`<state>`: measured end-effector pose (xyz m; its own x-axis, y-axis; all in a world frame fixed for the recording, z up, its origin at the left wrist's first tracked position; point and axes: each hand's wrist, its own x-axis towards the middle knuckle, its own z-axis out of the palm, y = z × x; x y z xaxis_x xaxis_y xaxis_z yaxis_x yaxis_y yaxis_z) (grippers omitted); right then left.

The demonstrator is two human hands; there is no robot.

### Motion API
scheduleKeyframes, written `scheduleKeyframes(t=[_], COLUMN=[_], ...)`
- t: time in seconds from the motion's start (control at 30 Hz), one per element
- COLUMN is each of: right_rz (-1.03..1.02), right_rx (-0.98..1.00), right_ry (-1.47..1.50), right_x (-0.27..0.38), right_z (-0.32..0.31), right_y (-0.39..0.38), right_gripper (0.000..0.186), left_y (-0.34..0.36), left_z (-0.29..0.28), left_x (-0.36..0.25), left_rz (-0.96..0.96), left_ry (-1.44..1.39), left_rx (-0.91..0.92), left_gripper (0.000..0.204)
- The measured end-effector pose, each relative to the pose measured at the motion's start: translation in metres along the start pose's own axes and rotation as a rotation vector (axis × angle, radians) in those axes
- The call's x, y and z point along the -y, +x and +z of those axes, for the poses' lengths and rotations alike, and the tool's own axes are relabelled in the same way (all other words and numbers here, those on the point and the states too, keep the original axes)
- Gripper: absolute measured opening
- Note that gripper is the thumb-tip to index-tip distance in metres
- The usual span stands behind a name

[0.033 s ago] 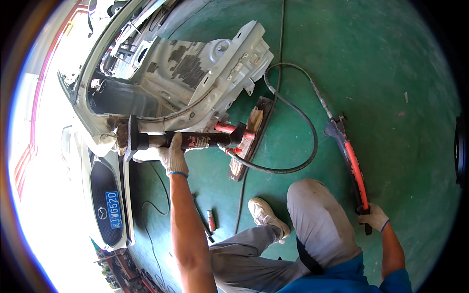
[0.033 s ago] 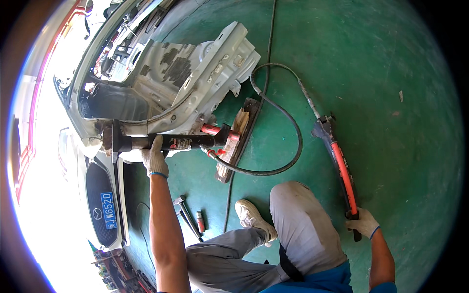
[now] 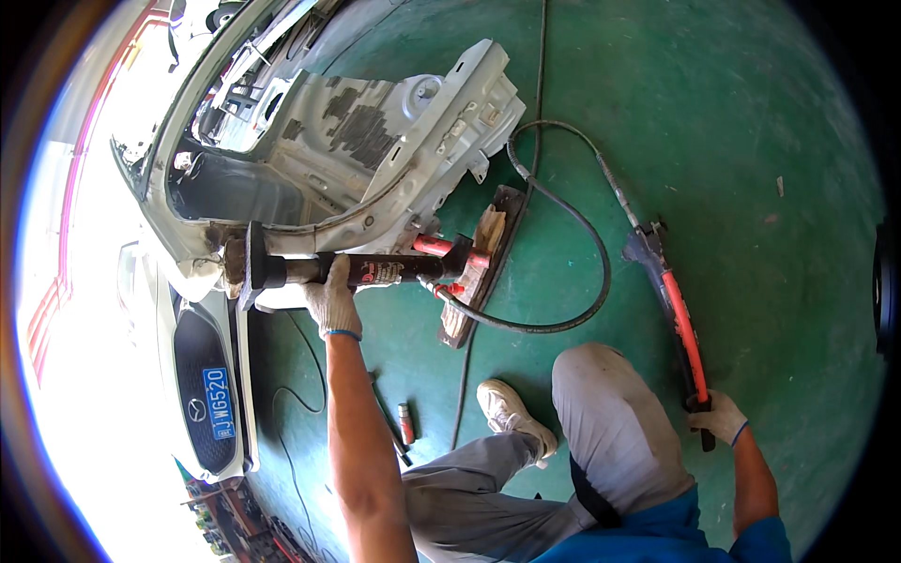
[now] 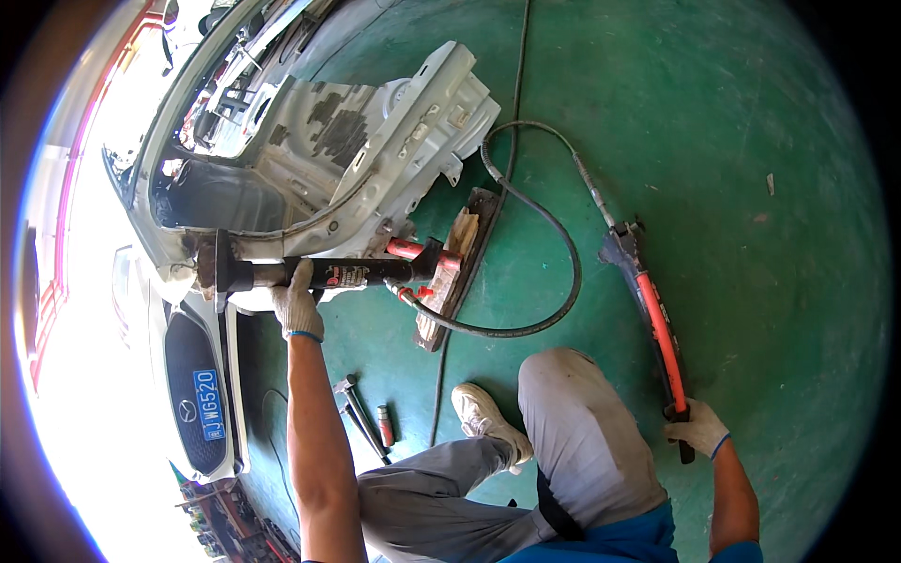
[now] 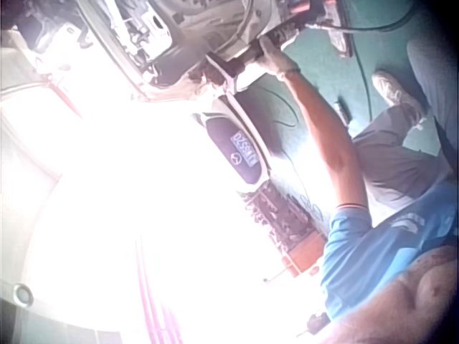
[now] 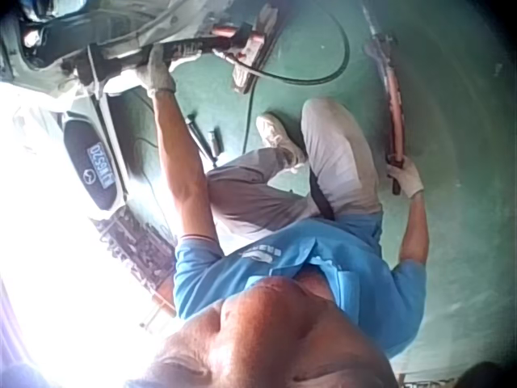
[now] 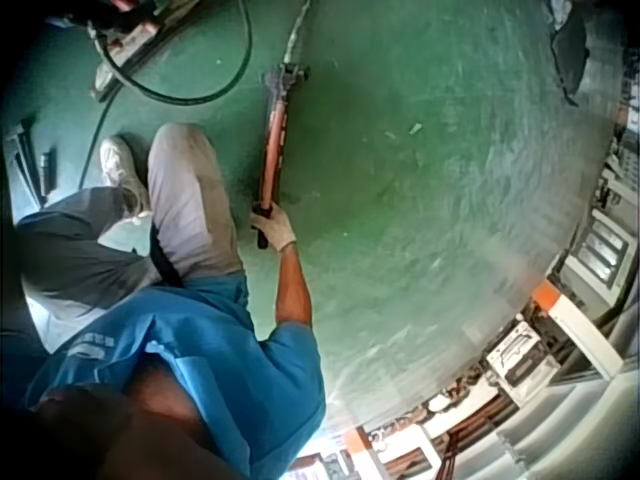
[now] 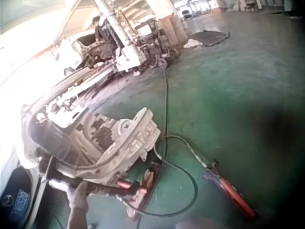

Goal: The person uses a pneumatic hammer and wooden blocks to straighten a damaged white car bumper. They repeatedly reposition the tools and apply force to the bumper's edge while kneeling on the workshop floor.

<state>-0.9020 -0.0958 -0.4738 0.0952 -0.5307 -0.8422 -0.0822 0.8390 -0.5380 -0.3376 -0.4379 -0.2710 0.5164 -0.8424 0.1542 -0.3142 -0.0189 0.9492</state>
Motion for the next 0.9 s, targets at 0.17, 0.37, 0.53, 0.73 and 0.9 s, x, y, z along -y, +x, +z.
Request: scheduleKeyframes(t=[0.17, 0.37, 0.53, 0.73, 0.9], right_rz=[0.008, 0.009, -0.011, 0.011, 0.017], right_rx=[0.009, 0.017, 0.029, 0.026, 0.035], right_ry=[-0.013, 0.038, 0.019, 0.049, 0.061], right_x=[-0.0019, 0.0034, -0.0053, -0.0013, 0.0002], right_z=[-0.0026, 0.0001, -0.0028, -0.0006, -0.0007], right_y=[0.0002, -0.0013, 0.0032, 0.0014, 0.0010], right_gripper=[0.043, 0.042, 0.043, 0.042, 0.041], left_y=[-0.0052, -0.0033, -0.0028, -0.0026, -0.0036], left_z=[0.0041, 0.0010, 0.0024, 0.0015, 0.0020], left_x=[-0.0065, -0.0034, -0.0026, -0.0028, -0.0033], left_rz=[-0.043, -0.008, -0.014, -0.027, -0.027], left_ry=[0.012, -0.021, -0.030, -0.011, -0.010], left_rx=[-0.025, 0.016, 0.000, -0.007, 0.000], left_gripper=[0.062, 0.062, 0.059, 0.060, 0.061])
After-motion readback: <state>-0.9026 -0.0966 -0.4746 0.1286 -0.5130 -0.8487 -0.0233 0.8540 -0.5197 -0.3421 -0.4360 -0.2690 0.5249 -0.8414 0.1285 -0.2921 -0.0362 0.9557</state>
